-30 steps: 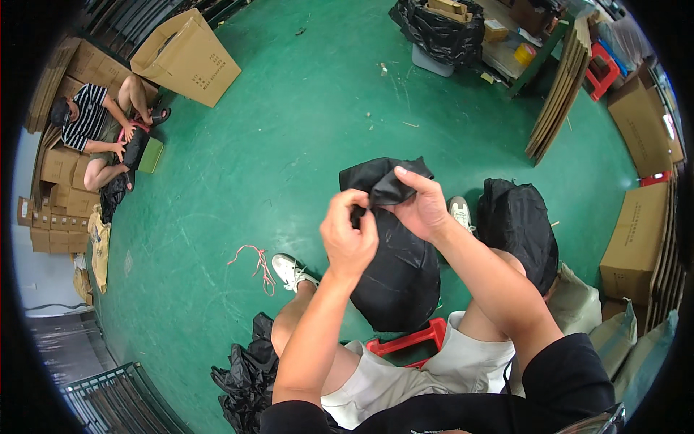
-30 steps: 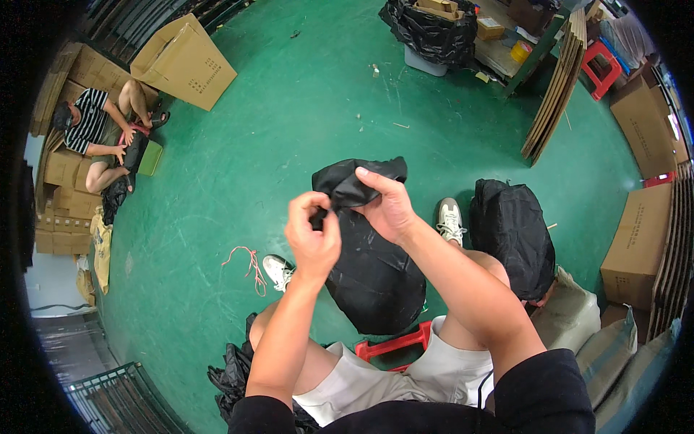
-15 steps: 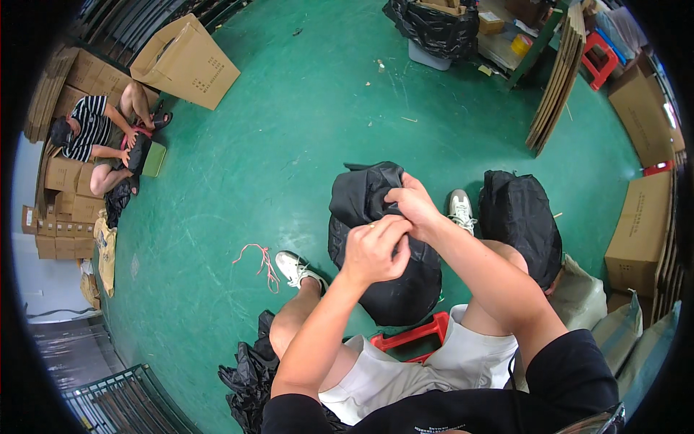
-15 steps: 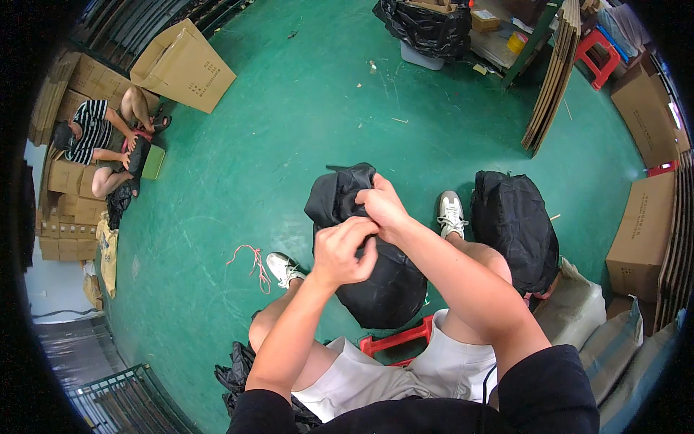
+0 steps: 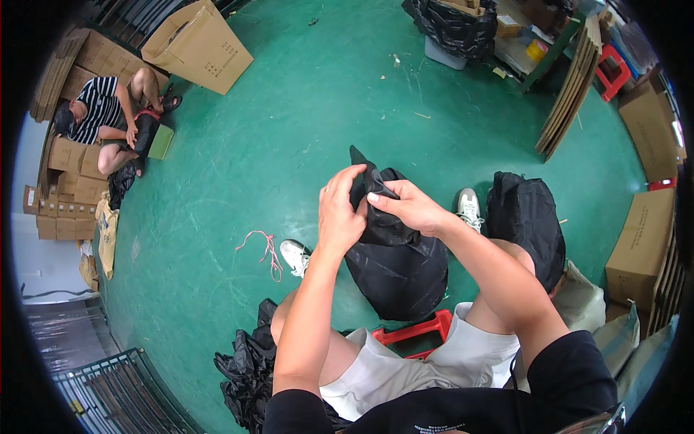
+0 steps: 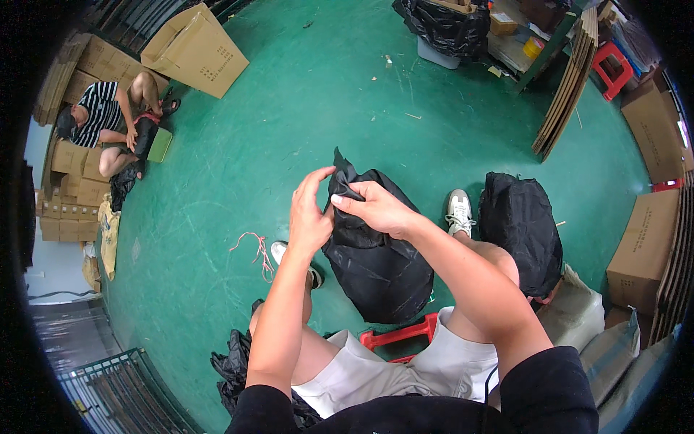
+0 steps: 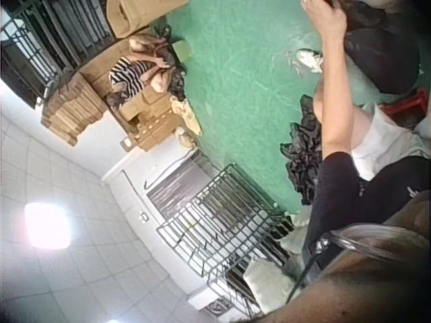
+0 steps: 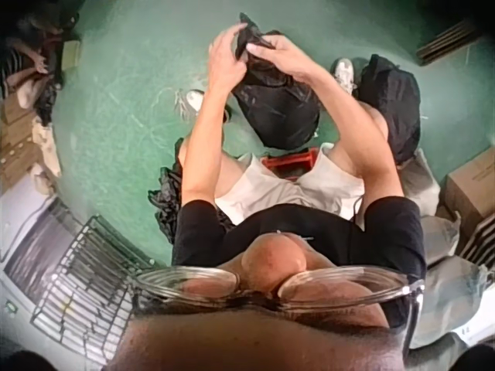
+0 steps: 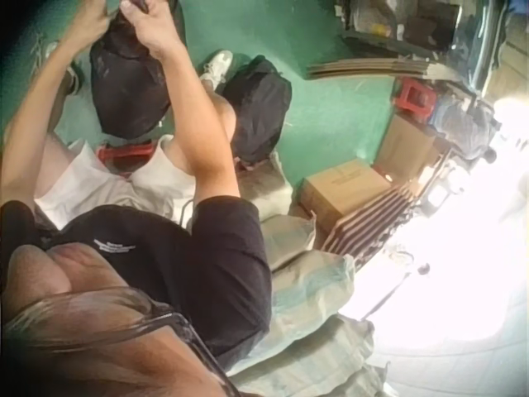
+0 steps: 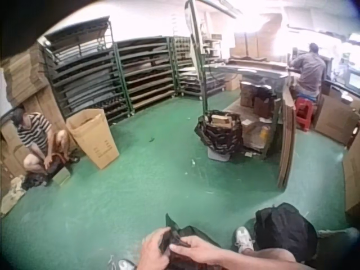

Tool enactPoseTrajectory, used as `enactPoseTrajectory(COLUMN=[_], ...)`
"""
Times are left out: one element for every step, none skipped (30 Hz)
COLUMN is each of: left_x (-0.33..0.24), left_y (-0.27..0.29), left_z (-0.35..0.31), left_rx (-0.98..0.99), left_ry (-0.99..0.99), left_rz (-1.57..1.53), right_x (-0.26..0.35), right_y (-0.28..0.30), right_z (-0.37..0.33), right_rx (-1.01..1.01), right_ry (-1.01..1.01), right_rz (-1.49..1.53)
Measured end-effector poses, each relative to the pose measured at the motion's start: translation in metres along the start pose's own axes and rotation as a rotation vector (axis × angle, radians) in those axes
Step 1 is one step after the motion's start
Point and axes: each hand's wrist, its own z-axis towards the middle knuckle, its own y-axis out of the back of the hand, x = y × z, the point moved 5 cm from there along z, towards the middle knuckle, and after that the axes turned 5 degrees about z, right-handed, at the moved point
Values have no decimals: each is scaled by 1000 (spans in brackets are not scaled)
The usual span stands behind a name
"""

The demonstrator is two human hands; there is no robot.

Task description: Fold and organize black protective bags or covers in a warehouse setting.

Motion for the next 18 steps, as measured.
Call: enactPoseTrajectory(left_x=[-2,-5,-3,-1,1,7,18,20,22,29,33,34,38,42,45,45,41,36], left_y=[-1,2,3,5,8,6,3,7,11,12,12,11,15,16,15,12,14,13], left_z=[0,-1,-2,-2,-2,-1,-1,1,0,-1,-1,1,1,0,0,-2,-2,-4], left_rx=[35,9,8,-17,-44,-46,-90,-133,-134,-80,-24,-51,-53,57,169,240,242,290], left_ry=[-60,-58,-54,-61,-68,-65,-52,-37,-32,89,208,164,165,188,209,271,271,364], left_rz=[-1,-19,-18,-52,-85,-84,-120,-155,-154,-331,-508,-626,-626,-641,-656,-823,-824,-997], right_x=[-2,-3,-2,0,3,-4,-5,2,8,14,13,10,9,17,20,26,33,36], right_y=[-1,-3,-3,-7,-11,-8,-7,-7,-7,-4,7,23,36,44,43,47,51,51], right_z=[-1,-1,-2,-4,-6,-4,-5,-7,-8,-7,-3,3,6,3,3,1,-2,-4], right_rx=[45,76,78,138,199,266,269,240,211,189,121,32,-57,-237,-238,-359,-482,-503], right_ry=[-72,-90,-93,-93,-91,-137,-140,-105,-70,-31,0,25,50,133,131,186,242,296], right_rz=[68,114,114,118,122,147,146,121,97,61,-30,-169,-306,-587,-586,-654,-722,-763])
